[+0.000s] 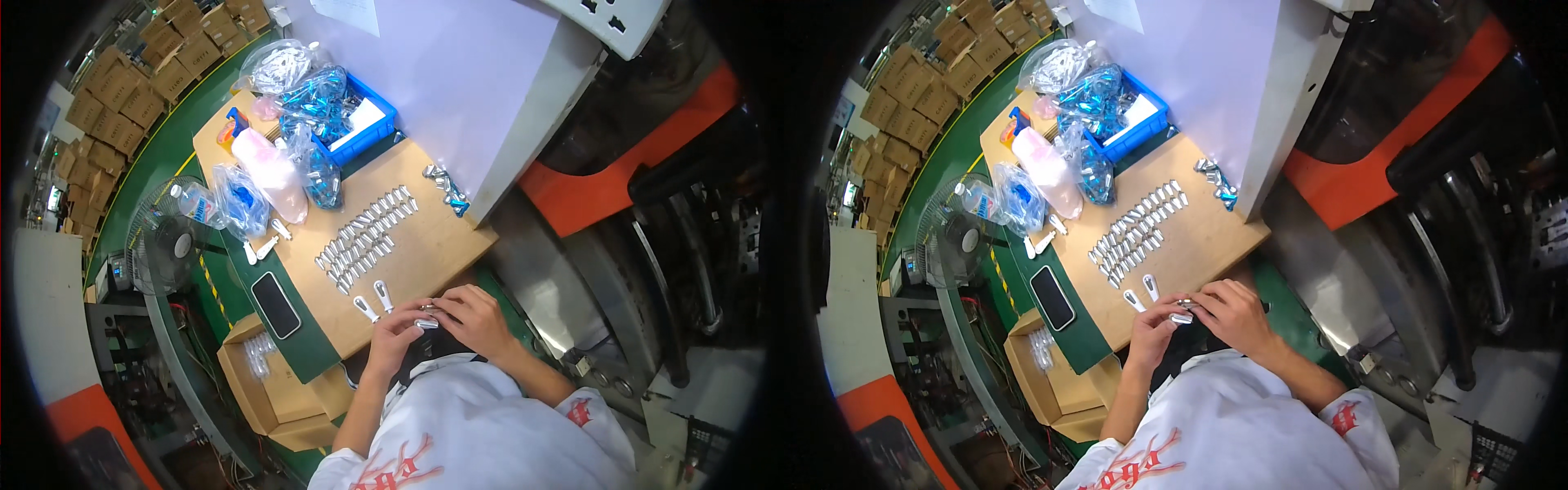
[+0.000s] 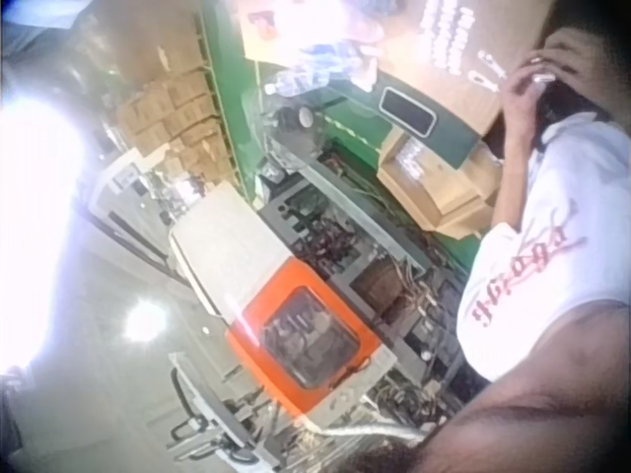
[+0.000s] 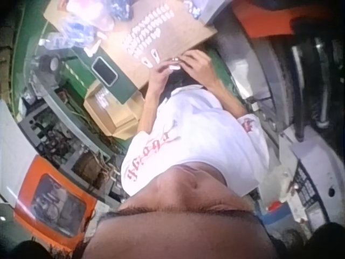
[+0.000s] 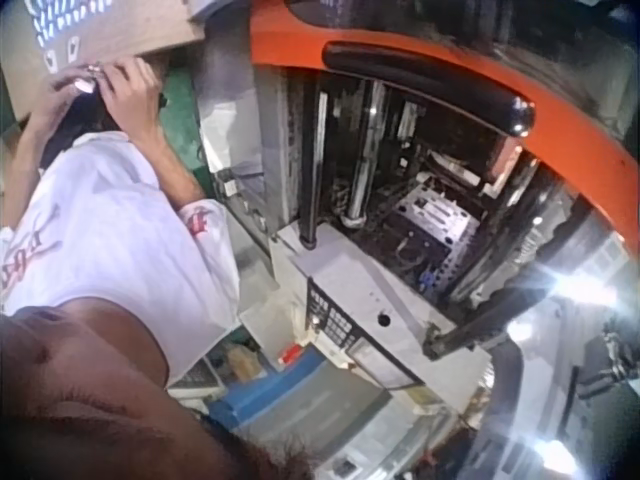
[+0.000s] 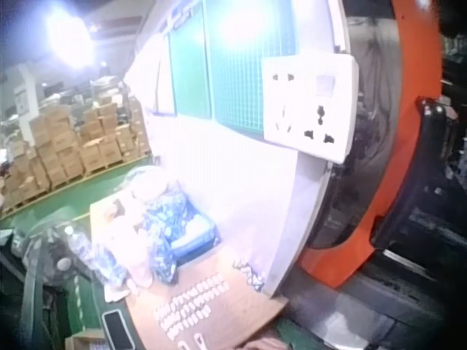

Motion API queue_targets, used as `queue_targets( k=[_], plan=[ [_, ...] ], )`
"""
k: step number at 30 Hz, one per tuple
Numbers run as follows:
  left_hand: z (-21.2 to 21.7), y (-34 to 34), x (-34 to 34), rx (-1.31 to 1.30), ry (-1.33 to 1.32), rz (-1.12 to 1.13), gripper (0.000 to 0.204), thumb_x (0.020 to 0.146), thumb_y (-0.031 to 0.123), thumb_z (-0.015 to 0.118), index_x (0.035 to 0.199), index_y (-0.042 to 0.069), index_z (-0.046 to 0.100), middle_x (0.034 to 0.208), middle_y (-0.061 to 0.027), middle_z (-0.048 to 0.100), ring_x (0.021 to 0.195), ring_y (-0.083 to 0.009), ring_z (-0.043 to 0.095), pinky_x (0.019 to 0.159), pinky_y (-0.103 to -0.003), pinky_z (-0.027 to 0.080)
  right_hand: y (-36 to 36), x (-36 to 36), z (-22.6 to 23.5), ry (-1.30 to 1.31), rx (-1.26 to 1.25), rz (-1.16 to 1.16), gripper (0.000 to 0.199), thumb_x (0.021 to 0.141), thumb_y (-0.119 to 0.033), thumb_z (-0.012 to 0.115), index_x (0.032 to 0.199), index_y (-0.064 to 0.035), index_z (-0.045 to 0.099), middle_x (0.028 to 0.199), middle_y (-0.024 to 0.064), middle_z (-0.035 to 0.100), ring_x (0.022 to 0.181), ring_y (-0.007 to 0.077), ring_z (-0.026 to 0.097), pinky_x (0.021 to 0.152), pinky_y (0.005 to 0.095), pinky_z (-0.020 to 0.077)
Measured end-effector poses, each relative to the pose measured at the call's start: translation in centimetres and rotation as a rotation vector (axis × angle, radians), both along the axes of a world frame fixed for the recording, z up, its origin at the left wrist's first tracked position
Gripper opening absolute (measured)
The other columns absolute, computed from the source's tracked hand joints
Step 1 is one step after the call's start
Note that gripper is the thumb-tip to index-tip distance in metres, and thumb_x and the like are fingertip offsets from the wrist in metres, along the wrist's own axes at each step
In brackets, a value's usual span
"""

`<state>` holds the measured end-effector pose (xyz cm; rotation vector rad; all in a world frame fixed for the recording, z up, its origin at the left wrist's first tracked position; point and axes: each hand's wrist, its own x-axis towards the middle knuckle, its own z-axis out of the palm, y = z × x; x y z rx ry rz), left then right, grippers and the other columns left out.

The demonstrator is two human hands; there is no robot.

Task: The person assembles plastic components by inserting blue plastic inserts into white plastic housings by hand.

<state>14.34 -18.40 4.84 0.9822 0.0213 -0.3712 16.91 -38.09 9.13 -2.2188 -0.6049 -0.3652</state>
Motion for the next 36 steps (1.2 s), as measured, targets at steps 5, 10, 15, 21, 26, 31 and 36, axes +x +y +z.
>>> queue_targets(
  k=[5,10,15,21,26,31,36],
  plan=[
    [0.8,-0.8,0.9,0.062,-0.023,-0.065,0.025,0.082,-0.002,0.066,0.106,-0.003,0.070,0.129,-0.0118,0.057,0.118,-0.0224,0.056,0.100,-0.034,0.044,-0.8,-0.1,0.6,-0.014,-0.067,-0.046,0.020,0.076,-0.012,0.075,0.095,-0.0075,0.072,0.088,0.0043,0.063,0.080,0.0230,0.062,0.070,0.0364,0.0507],
    [5.0,-3.7,3.9,0.360,-0.224,-0.188,0.028,0.079,-0.004,0.069,0.107,0.000,0.071,0.124,-0.0110,0.059,0.115,-0.0209,0.057,0.096,-0.032,0.046,-6.3,-1.3,-1.0,0.178,0.155,-0.253,0.014,0.080,-0.015,0.076,0.092,-0.0072,0.075,0.088,0.0060,0.066,0.079,0.0232,0.066,0.070,0.0325,0.0531],
    [13.3,-7.7,8.6,0.550,-0.948,-0.238,0.030,0.068,0.001,0.080,0.097,0.004,0.075,0.115,-0.0114,0.062,0.094,-0.0217,0.065,0.081,-0.030,0.052,-16.7,-5.2,3.2,0.109,0.488,-0.348,0.019,0.080,-0.004,0.077,0.099,-0.0023,0.075,0.091,0.0090,0.068,0.083,0.0175,0.067,0.074,0.0286,0.0553],
    [26.8,-18.6,9.7,0.588,-1.881,-0.165,0.032,0.062,0.011,0.086,0.093,0.013,0.076,0.107,-0.0062,0.064,0.093,-0.0215,0.064,0.070,-0.030,0.052,-30.9,-7.4,15.1,-0.214,0.450,-0.723,0.017,0.082,0.000,0.074,0.099,-0.0015,0.074,0.096,0.0055,0.065,0.083,0.0111,0.063,0.072,0.0242,0.0518],
    [33.4,-25.0,11.2,0.497,-2.503,0.199,0.022,0.071,0.009,0.080,0.092,0.011,0.074,0.111,-0.0035,0.067,0.096,-0.0201,0.064,0.071,-0.030,0.051,-43.9,-2.9,20.2,-0.476,0.546,-0.941,0.020,0.086,-0.009,0.072,0.103,0.0009,0.073,0.092,0.0060,0.069,0.074,0.0106,0.062,0.065,0.0232,0.0467],
    [35.7,-27.3,13.2,0.642,-2.571,0.448,0.022,0.070,0.010,0.081,0.090,0.008,0.073,0.108,-0.0014,0.068,0.084,-0.0154,0.066,0.064,-0.026,0.045,-56.5,2.9,20.2,-0.627,0.280,-1.000,0.022,0.084,-0.017,0.076,0.101,-0.0039,0.076,0.088,0.0063,0.072,0.077,0.0128,0.066,0.066,0.0266,0.0495],
    [34.7,-28.3,12.7,0.683,-2.512,0.540,0.024,0.068,0.011,0.082,0.090,0.006,0.075,0.100,0.0014,0.069,0.077,-0.0115,0.064,0.065,-0.025,0.040,-62.9,7.8,21.3,-0.569,0.657,-1.083,0.031,0.076,-0.027,0.085,0.099,-0.0071,0.077,0.091,0.0070,0.075,0.082,0.0129,0.068,0.074,0.0266,0.0522]
  ],
)
